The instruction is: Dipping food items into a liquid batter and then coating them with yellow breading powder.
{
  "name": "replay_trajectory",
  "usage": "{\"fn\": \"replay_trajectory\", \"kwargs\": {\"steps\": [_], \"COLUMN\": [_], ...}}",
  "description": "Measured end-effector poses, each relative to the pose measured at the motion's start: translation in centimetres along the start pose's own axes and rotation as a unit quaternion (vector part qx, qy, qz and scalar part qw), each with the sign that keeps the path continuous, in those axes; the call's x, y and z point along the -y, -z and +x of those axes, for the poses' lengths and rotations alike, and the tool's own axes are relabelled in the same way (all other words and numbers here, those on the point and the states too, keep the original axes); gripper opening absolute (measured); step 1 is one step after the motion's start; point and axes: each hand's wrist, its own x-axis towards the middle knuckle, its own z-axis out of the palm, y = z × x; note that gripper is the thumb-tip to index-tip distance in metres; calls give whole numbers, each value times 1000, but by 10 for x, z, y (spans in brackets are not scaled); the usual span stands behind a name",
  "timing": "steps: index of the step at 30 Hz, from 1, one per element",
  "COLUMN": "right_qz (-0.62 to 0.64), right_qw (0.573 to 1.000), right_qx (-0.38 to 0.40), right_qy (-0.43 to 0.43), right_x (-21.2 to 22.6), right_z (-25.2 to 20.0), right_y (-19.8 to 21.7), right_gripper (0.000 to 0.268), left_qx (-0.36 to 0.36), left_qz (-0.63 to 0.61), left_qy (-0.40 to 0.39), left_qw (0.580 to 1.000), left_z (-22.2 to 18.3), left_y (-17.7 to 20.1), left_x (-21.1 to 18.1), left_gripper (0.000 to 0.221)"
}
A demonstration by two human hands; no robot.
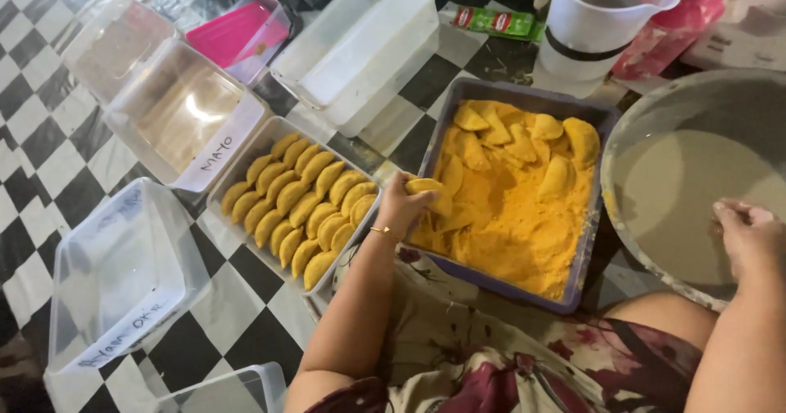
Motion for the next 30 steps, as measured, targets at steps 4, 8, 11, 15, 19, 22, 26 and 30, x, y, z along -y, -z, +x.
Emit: {"fn": "replay_trajectory", "kwargs": {"steps": [4,8,11,15,19,22,26,30], "right_qz": [-23,-18,-3,12,18,25,34,30], "right_qw": [1000,1000,1000,1000,1000,1000,999,998], "right_qx": [-19,-10,-11,-3,5,7,7,14], "right_qy": [-10,2,-4,0,5,2,0,50], "right_x": [10,17,31,39,47,50,12,-77], "right_z": [-10,-16,-27,-30,-33,-37,-9,40], "right_y": [0,0,1,2,1,4,5,1], "right_gripper": [17,14,13,14,14,17,17,17], "left_qx": [17,42,45,-18,-1,-9,-77,-133], "left_qz": [73,274,472,587,601,542,225,-13], "left_qy": [-66,-264,-226,-320,-274,-256,-231,-172], "left_qw": [995,924,851,743,751,801,943,976], "left_z": [-3,-6,-27,-25,-27,-30,-31,-3], "left_y": [6,-8,-16,-21,-19,-11,17,92], "left_x": [7,35,14,22,23,18,11,29], "left_gripper": [47,30,20,26,11,11,34,28]}}
